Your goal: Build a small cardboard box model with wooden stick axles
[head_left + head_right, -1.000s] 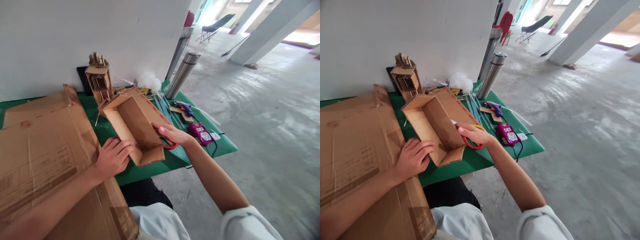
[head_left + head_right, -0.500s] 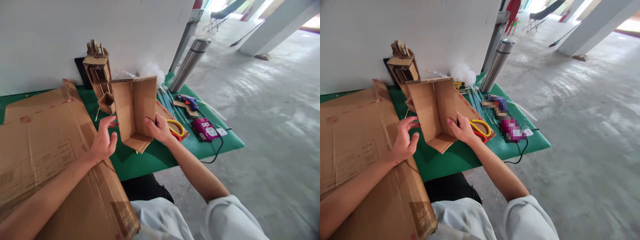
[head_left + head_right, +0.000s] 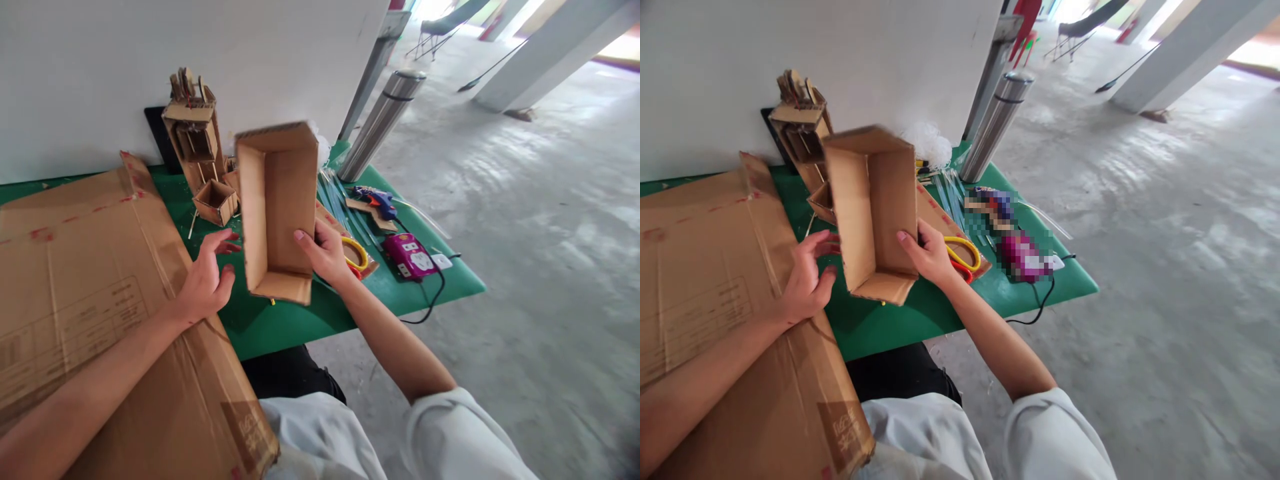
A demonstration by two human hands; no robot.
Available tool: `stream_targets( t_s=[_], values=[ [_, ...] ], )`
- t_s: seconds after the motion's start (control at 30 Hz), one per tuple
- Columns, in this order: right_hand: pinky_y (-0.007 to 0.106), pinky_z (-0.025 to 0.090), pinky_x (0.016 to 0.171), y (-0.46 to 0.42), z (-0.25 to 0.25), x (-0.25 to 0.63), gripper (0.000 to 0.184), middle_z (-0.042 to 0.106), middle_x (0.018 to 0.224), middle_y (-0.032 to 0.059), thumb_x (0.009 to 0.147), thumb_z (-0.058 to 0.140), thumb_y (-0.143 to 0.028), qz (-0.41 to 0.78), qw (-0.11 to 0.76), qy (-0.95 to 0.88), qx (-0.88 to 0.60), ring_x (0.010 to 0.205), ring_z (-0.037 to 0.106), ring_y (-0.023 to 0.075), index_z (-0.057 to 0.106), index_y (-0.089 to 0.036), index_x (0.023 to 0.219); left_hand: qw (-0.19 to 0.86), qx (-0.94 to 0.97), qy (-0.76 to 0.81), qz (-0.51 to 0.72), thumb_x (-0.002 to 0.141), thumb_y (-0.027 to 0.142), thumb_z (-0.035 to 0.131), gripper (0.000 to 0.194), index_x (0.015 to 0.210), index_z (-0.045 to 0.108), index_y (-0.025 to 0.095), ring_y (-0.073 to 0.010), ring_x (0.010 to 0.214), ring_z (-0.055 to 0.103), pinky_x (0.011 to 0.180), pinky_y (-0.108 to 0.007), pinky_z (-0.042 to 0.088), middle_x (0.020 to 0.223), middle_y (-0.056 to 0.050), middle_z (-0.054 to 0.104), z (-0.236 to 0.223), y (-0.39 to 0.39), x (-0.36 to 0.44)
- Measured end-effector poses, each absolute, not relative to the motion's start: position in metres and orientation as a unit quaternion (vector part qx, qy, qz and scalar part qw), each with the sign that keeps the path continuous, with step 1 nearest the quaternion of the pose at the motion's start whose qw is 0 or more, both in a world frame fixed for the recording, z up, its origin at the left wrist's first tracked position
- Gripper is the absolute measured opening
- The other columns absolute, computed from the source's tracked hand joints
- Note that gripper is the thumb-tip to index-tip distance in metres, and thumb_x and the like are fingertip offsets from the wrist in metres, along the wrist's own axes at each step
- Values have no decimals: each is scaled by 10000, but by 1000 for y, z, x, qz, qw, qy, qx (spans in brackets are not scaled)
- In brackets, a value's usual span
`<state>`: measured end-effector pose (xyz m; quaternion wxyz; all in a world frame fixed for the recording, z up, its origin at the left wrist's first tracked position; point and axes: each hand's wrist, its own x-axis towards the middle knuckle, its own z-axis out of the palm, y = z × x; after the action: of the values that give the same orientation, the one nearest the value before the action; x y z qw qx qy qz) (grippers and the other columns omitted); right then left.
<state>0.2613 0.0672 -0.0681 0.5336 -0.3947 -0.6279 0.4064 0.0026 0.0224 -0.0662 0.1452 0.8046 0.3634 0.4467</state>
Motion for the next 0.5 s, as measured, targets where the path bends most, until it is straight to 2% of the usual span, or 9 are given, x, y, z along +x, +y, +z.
stream_targets(
  t_s=[0.07, 0.13, 0.23, 0.4, 0.5],
  values=[
    [273, 494, 650, 70, -65, 262, 378, 663, 828, -4, 792, 719, -531, 527, 530, -555, -365, 722, 611, 151, 636, -217, 985, 164, 814, 344, 437, 813, 29, 498, 771, 1509, 240, 240, -243, 1106, 640, 936, -488, 566, 1350, -148, 513, -63, 21, 4],
    [289, 533, 649, 74, -64, 264, 462, 689, 831, -2, 703, 766, -573, 603, 514, -502, -346, 724, 653, 172, 654, -235, 998, 162, 836, 332, 406, 781, 24, 516, 827, 1525, 220, 231, -247, 1126, 640, 931, -472, 576, 1370, -151, 516, -60, 19, 5],
    [298, 554, 618, 78, -68, 266, 413, 690, 781, -7, 659, 761, -556, 648, 497, -468, -338, 688, 666, 179, 677, -249, 921, 104, 879, 317, 342, 798, 46, 552, 842, 1549, 208, 216, -273, 1231, 600, 998, -474, 561, 1378, -148, 540, -57, 15, 8],
    [339, 603, 687, 80, -88, 270, 345, 722, 850, -1, 651, 753, -463, 703, 499, -379, -336, 801, 707, 212, 689, -276, 934, 16, 915, 296, 273, 853, 79, 556, 775, 1552, 245, 197, -281, 1348, 525, 1091, -453, 516, 1451, -140, 528, -54, 11, 12],
    [326, 597, 602, 81, -98, 272, 359, 722, 835, -3, 638, 751, -483, 710, 510, -338, -349, 735, 699, 205, 670, -282, 924, 12, 917, 305, 258, 865, 95, 555, 743, 1543, 268, 194, -277, 1363, 513, 1107, -445, 505, 1499, -141, 489, -52, 10, 13]
  ],
)
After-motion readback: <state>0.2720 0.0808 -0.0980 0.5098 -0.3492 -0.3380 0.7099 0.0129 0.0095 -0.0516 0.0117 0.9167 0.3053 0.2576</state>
